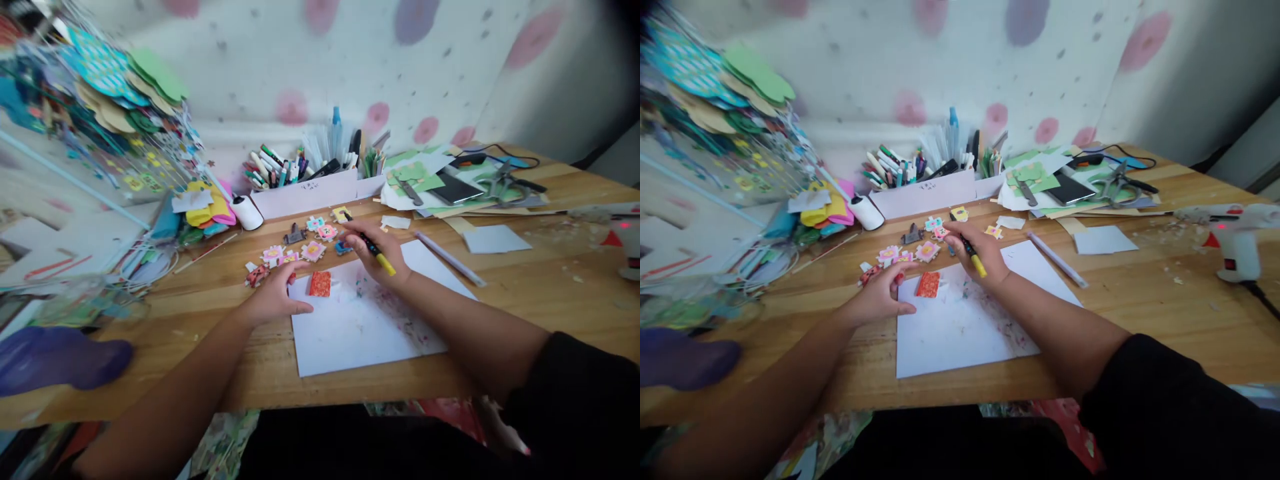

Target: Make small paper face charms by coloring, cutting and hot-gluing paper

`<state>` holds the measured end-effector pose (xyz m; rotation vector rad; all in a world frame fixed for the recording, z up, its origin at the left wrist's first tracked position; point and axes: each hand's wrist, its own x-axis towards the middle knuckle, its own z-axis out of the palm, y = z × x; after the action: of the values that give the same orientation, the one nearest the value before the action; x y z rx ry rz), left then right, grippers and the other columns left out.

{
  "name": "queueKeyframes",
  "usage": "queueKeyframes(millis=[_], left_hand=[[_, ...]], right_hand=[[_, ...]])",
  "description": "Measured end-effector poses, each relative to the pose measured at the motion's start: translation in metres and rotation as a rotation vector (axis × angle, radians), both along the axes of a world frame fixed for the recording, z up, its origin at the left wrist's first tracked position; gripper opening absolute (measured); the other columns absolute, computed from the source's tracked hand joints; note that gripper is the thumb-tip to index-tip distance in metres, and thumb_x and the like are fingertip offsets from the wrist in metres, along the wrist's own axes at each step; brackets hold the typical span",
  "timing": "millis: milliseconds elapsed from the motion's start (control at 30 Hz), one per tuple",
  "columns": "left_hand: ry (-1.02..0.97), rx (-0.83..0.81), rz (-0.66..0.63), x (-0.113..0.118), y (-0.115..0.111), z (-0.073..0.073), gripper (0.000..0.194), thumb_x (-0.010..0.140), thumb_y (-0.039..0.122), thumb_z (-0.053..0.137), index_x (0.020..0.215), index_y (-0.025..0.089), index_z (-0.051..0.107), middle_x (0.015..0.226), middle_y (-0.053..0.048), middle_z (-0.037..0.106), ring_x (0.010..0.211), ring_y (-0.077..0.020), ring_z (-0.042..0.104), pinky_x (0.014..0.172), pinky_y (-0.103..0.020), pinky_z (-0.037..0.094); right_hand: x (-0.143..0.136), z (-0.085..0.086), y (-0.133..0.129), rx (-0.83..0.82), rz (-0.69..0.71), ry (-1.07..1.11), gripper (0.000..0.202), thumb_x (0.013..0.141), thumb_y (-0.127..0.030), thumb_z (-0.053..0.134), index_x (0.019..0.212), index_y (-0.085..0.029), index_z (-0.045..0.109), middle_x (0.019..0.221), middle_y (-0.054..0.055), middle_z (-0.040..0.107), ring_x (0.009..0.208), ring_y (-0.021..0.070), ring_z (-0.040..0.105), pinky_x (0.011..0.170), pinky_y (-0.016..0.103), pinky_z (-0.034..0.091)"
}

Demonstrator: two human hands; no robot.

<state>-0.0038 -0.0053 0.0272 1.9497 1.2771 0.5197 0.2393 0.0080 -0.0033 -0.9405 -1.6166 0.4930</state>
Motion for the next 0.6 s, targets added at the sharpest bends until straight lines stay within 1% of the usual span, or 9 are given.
queueKeyframes(millis=[100,167,200,267,333,400,467,533,600], left_hand=[[-0.108,-0.029,0.017,0.002,0.001,0.009,0.046,0.059,0.028,0.078,0.102,0.023,0.061,0.072,0.005,0.046,0.065,-0.0125,0.041,0.062,-0.024,0.035],[-0.233,-0.067,0.038,0.007,0.000,0.018,0.028,0.070,0.034,0.069,0.092,0.020,0.059,0.061,0.008,0.034,0.054,-0.0095,0.031,0.056,-0.022,0.031],[-0.304,-0.090,0.048,0.009,-0.002,0.023,0.023,0.076,0.037,0.062,0.090,0.019,0.056,0.058,0.009,0.029,0.051,-0.0089,0.026,0.055,-0.022,0.030],[-0.442,-0.138,0.058,0.016,-0.011,0.034,0.022,0.085,0.039,0.046,0.091,0.019,0.053,0.054,0.010,0.020,0.047,-0.0086,0.019,0.053,-0.022,0.031],[-0.535,-0.182,0.051,0.024,-0.022,0.044,0.024,0.088,0.037,0.040,0.093,0.018,0.054,0.051,0.011,0.016,0.044,-0.0083,0.015,0.053,-0.023,0.033],[-0.620,-0.235,0.046,0.030,-0.033,0.052,0.024,0.088,0.035,0.041,0.095,0.017,0.056,0.048,0.012,0.016,0.042,-0.0075,0.013,0.053,-0.023,0.034],[-0.780,-0.353,0.046,0.033,-0.042,0.057,0.021,0.087,0.032,0.049,0.096,0.015,0.058,0.045,0.013,0.019,0.041,-0.0061,0.014,0.053,-0.022,0.035],[-0.939,-0.467,0.051,0.035,-0.045,0.059,0.017,0.083,0.029,0.060,0.093,0.016,0.058,0.043,0.013,0.026,0.039,-0.0046,0.017,0.054,-0.021,0.035],[-0.983,-0.484,0.062,0.035,-0.045,0.058,0.019,0.078,0.030,0.067,0.084,0.018,0.054,0.043,0.013,0.030,0.039,-0.0037,0.021,0.054,-0.021,0.036]], right_hand=[[-0.002,-0.005,0.002,-0.028,0.003,-0.014,0.018,0.089,-0.030,0.054,0.103,-0.021,0.062,0.090,0.005,0.071,0.083,0.0188,0.066,0.078,0.032,0.049],[-0.003,-0.007,0.003,-0.019,-0.023,0.001,0.016,0.088,-0.030,0.055,0.098,-0.020,0.062,0.084,0.003,0.070,0.077,0.0181,0.065,0.074,0.031,0.049],[-0.003,-0.008,0.003,-0.016,-0.032,0.009,0.015,0.088,-0.030,0.055,0.096,-0.020,0.062,0.081,0.003,0.069,0.074,0.0177,0.065,0.072,0.030,0.049],[-0.003,-0.010,0.004,-0.008,-0.038,0.022,0.013,0.088,-0.030,0.054,0.092,-0.020,0.061,0.077,0.002,0.068,0.072,0.0172,0.064,0.069,0.029,0.049],[-0.002,-0.011,0.005,0.002,-0.033,0.031,0.012,0.089,-0.030,0.053,0.090,-0.020,0.060,0.076,0.002,0.068,0.071,0.0167,0.064,0.068,0.029,0.048],[-0.002,-0.011,0.005,0.008,-0.024,0.038,0.012,0.089,-0.030,0.052,0.088,-0.021,0.060,0.075,0.001,0.068,0.070,0.0165,0.064,0.068,0.029,0.049],[-0.002,-0.011,0.004,0.006,-0.009,0.038,0.012,0.090,-0.029,0.051,0.089,-0.021,0.059,0.076,0.002,0.068,0.070,0.0166,0.064,0.068,0.029,0.049],[-0.003,-0.011,0.002,-0.004,0.007,0.029,0.012,0.090,-0.029,0.051,0.091,-0.021,0.059,0.077,0.002,0.068,0.070,0.0170,0.065,0.068,0.030,0.050],[-0.003,-0.012,0.001,-0.020,0.024,0.013,0.012,0.089,-0.029,0.051,0.091,-0.021,0.059,0.079,0.003,0.068,0.071,0.0175,0.065,0.068,0.031,0.051]])
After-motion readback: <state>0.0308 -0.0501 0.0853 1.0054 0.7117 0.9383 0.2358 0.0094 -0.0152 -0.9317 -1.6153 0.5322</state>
